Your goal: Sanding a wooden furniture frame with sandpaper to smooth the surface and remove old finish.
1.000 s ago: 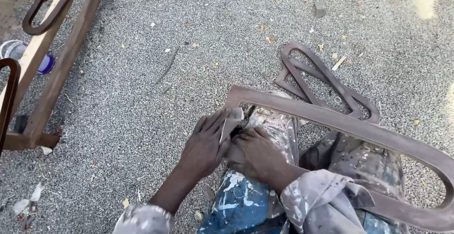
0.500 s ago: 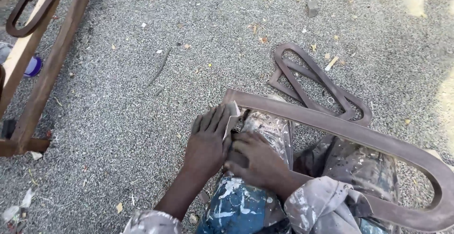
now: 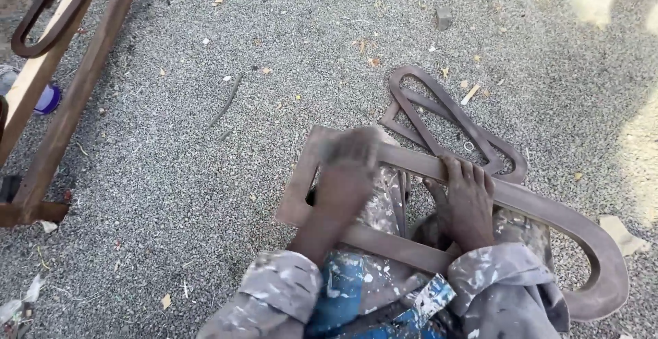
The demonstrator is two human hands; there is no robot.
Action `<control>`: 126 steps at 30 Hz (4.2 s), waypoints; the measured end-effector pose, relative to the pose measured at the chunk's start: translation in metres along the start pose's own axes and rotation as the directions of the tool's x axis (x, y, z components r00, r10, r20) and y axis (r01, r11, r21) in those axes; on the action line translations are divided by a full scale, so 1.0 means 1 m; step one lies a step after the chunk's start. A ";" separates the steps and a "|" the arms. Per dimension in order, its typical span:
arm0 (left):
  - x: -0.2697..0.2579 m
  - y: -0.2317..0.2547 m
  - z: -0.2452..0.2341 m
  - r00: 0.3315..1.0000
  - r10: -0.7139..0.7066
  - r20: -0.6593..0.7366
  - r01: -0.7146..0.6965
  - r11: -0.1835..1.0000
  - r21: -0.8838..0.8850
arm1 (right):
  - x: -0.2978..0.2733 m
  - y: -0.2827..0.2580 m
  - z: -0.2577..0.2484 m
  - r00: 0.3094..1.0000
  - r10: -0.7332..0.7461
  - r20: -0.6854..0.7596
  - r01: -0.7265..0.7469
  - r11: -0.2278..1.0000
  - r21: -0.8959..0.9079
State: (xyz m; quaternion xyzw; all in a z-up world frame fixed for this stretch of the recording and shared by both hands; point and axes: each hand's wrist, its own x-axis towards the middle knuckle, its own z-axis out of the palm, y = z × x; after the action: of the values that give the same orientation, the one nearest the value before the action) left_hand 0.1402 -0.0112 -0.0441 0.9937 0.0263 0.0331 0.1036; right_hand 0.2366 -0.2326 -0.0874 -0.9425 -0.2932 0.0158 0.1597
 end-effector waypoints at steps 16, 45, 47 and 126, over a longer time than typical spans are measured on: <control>-0.049 -0.008 -0.036 0.977 -0.213 -0.011 0.213 0.974 0.083 | -0.001 -0.011 0.002 0.998 0.040 -0.051 -0.045 0.993 -0.107; -0.125 -0.035 -0.057 0.989 -0.129 0.073 0.139 0.978 -0.157 | 0.068 -0.134 0.035 0.985 -0.152 0.082 0.147 0.987 0.064; -0.078 -0.062 -0.036 0.983 -0.173 -0.058 0.169 0.983 -0.067 | 0.067 -0.145 0.036 0.982 -0.179 0.056 0.175 0.982 0.067; -0.085 -0.113 -0.048 0.558 -0.810 -0.180 0.681 0.571 -0.458 | -0.114 -0.086 -0.085 0.962 0.057 0.268 -0.118 0.969 0.215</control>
State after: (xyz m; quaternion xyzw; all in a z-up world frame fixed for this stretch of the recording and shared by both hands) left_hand 0.0467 0.1040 -0.0263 0.8252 0.4647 0.1764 0.2684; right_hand 0.1055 -0.2539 0.0129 -0.9197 -0.2656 0.1799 0.2266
